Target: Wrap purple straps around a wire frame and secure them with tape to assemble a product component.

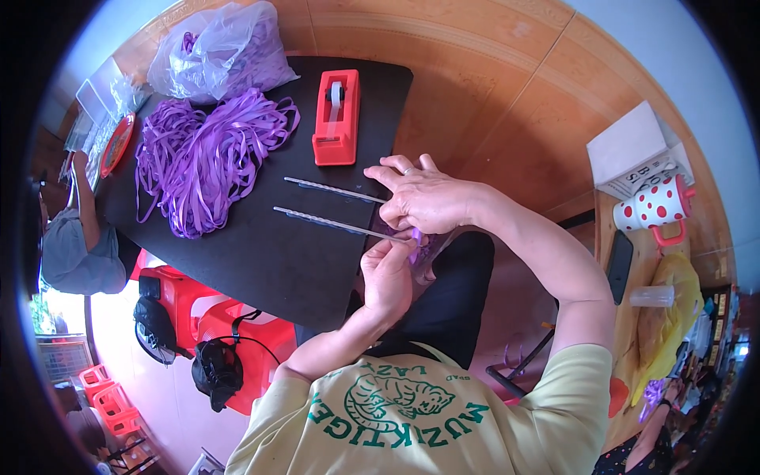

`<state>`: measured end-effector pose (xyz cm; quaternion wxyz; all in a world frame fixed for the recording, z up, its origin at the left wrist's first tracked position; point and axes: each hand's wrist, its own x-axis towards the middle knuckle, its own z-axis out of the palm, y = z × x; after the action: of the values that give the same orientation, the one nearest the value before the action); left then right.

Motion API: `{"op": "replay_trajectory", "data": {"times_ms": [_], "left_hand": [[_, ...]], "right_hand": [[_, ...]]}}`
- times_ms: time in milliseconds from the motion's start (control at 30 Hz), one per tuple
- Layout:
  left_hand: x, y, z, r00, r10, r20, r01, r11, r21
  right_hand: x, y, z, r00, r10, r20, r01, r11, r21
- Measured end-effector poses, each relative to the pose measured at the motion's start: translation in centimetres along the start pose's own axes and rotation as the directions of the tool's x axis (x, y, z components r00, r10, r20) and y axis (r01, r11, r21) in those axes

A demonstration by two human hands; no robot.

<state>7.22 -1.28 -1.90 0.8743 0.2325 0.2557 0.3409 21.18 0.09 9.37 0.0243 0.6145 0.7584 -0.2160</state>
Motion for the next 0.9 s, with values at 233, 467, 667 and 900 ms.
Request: {"op": "replay_trajectory", "data": {"times_ms": [233,467,667,900], "left_hand": [[0.1,-0.2,-0.4,0.998,-0.065,0.017,0.066,0.998,-0.006],[0.2,0.1,-1.0,0.996,-0.079,0.045,0.081,0.996,-0.033],[0.0,0.9,-0.2,0.99,-0.105,0.095,0.11,0.993,-0.047],[0.0,0.7,-0.7,0.994,-0.088,0.065,0.084,0.994,0.063]], "right_hand": [[-1.3,1.6,1.6,0.974,-0.076,-0.214,0.104,0.987,0.124],[-3.4,2.8,3.9,0.869,-0.085,-0.488,0.204,0.959,0.197],[-4.7,4.6,8.5,0.733,-0.012,-0.68,0.297,0.905,0.305],[-4.8,5.7,13.3,0.607,0.165,-0.777,0.481,0.703,0.524]]}}
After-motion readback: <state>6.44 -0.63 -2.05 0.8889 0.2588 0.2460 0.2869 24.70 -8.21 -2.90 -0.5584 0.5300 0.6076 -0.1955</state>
